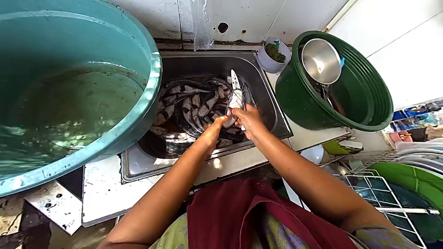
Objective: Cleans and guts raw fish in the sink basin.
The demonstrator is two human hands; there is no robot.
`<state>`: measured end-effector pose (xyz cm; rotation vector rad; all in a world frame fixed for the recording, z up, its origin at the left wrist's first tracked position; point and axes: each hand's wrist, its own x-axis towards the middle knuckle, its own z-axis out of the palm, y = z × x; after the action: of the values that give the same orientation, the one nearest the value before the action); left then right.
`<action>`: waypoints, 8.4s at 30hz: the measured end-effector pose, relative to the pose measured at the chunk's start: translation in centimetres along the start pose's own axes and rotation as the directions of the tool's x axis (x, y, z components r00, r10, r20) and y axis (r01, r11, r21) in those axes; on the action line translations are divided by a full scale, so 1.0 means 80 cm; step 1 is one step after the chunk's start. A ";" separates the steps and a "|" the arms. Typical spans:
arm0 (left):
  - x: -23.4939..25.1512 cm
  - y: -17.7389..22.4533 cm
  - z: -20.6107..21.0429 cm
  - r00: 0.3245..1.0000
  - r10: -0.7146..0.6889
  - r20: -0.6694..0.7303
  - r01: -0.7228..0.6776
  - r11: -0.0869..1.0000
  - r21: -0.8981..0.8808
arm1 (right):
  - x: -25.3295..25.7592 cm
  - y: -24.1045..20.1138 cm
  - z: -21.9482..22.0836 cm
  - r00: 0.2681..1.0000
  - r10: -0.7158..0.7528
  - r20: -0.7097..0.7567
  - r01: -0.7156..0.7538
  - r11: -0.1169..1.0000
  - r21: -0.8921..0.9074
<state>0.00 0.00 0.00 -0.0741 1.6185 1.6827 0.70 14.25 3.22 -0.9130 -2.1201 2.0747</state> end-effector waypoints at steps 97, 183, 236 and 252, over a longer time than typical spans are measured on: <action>-0.141 0.237 -0.009 0.671 0.677 -0.302 0.333 0.088 0.939 | 0.038 0.013 -0.241 0.824 -0.467 0.321 0.559 0.570 -0.602; 0.104 -0.041 0.040 0.947 0.306 -0.098 -0.321 0.917 -0.237 | -0.013 0.033 -0.139 0.957 0.013 0.290 0.130 0.874 -0.468; 0.114 -0.044 0.041 0.936 0.324 -0.134 -0.351 0.884 -0.310 | 0.034 0.028 -0.071 0.972 -0.124 0.199 0.210 0.836 -0.507; 0.111 -0.036 0.034 0.998 -0.011 -0.061 -0.013 0.925 -0.379 | 0.066 0.060 -0.031 0.900 0.414 0.138 -0.422 0.906 0.027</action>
<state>-3.30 6.30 -6.70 -0.3218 1.3139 1.9922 -0.83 18.43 -2.88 -1.3666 -2.0524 2.4338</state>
